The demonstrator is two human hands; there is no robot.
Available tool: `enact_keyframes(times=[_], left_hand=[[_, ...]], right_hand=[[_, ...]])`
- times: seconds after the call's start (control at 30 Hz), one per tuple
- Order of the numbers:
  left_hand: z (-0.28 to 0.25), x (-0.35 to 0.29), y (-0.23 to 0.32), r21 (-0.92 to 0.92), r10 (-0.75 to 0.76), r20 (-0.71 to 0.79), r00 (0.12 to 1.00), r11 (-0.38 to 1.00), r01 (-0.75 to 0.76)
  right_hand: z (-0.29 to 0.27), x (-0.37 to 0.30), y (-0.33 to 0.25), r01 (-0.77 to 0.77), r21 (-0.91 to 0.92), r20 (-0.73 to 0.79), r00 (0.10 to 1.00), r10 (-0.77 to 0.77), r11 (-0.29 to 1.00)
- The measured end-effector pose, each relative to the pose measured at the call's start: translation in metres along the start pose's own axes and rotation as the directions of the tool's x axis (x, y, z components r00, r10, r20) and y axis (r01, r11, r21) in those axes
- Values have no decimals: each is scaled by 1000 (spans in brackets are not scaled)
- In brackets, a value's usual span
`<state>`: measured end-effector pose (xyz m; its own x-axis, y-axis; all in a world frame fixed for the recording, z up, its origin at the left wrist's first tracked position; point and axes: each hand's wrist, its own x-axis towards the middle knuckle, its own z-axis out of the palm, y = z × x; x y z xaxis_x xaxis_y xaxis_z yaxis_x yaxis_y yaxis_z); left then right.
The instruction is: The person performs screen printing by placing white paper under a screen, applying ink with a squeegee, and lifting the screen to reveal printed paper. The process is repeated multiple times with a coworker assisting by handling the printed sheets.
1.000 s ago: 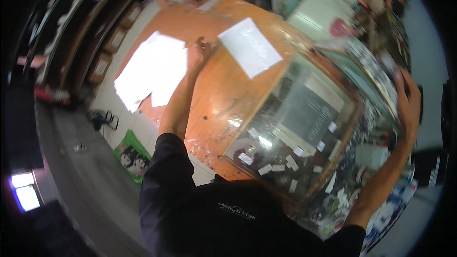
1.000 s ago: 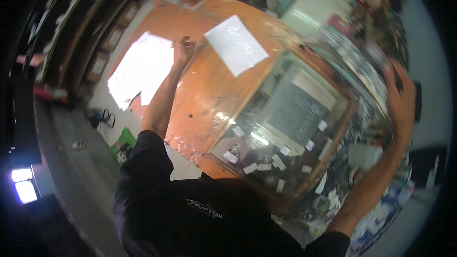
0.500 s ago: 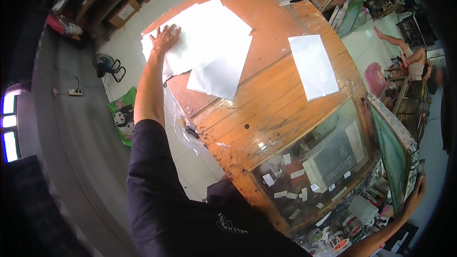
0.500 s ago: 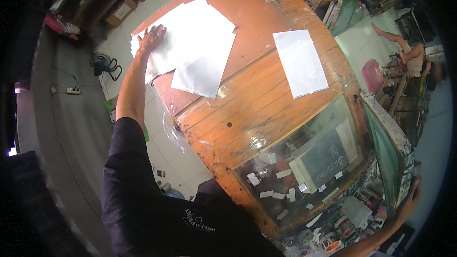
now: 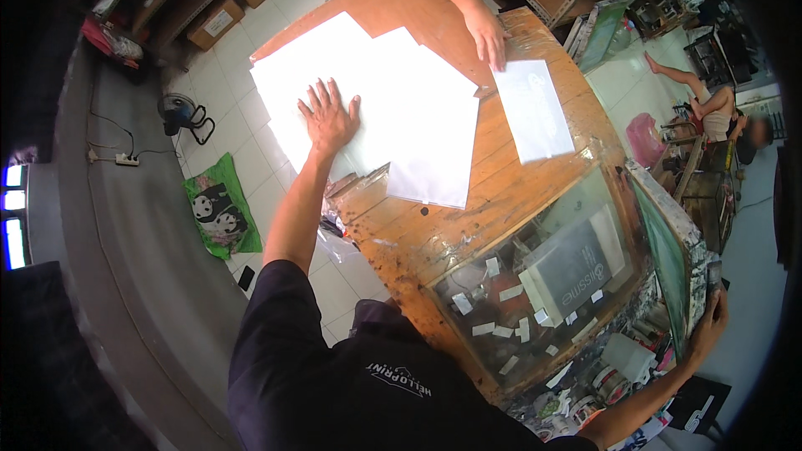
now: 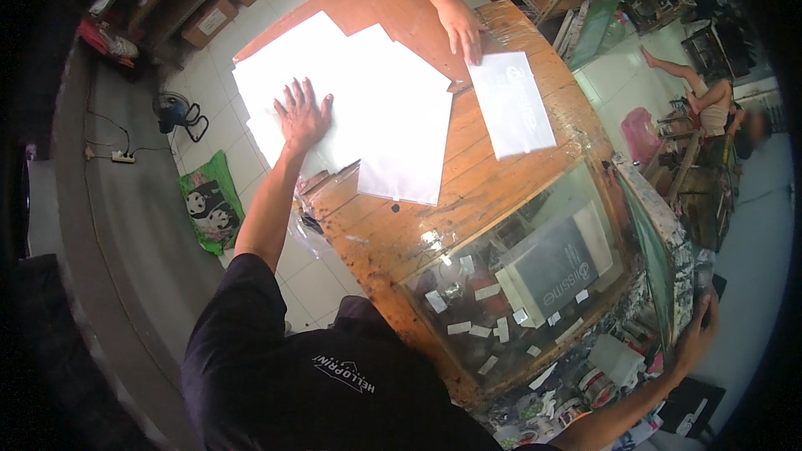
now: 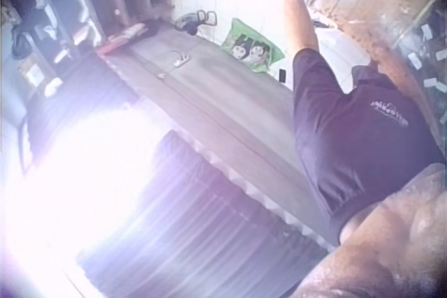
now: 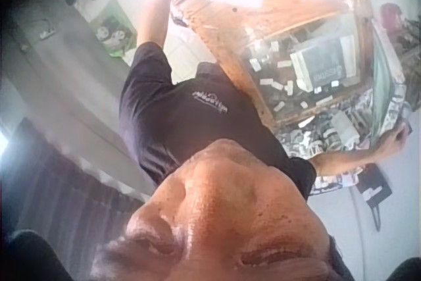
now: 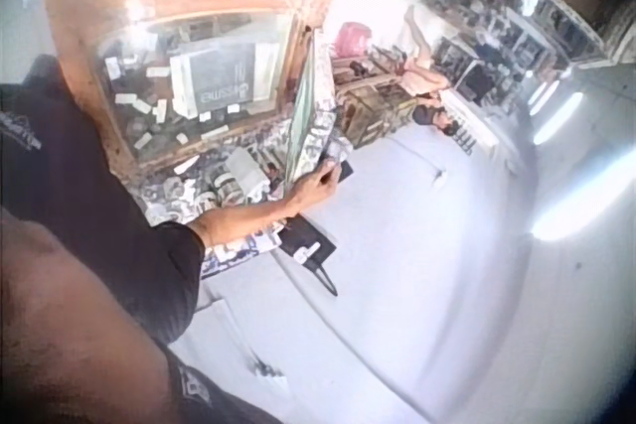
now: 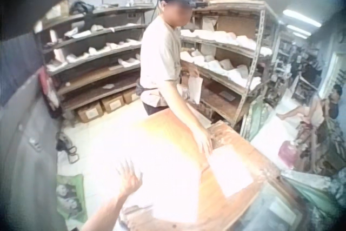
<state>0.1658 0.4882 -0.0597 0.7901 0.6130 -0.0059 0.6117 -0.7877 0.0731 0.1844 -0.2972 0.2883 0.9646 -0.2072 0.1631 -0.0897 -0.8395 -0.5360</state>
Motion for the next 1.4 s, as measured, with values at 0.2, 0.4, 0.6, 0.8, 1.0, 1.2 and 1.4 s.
enact_keyframes(times=[0.2,0.4,0.6,0.8,1.0,1.2,1.4], left_hand=[[8,-21,24,-86,38,4,999,996,-37],[-4,-87,67,-86,201,25,979,976,-199],[-6,-116,101,-58,327,79,942,944,-323],[8,-154,131,-231,607,-78,791,761,-607],[0,-159,139,-101,575,25,818,816,-570],[4,-174,200,-373,555,-441,705,602,-706],[24,-164,247,-345,643,-279,713,626,-700]], right_hand=[[10,-10,-18,35,-45,-56,998,-38,998],[13,-15,-17,73,-124,-81,993,-83,990],[14,-12,-2,81,-56,-82,993,-86,995],[19,-20,-9,41,-158,-96,994,-57,987],[20,-27,-30,51,-185,-119,990,-74,981],[19,-21,-33,46,-244,-151,985,-85,969],[17,-19,-28,59,-278,-150,983,-104,959]])
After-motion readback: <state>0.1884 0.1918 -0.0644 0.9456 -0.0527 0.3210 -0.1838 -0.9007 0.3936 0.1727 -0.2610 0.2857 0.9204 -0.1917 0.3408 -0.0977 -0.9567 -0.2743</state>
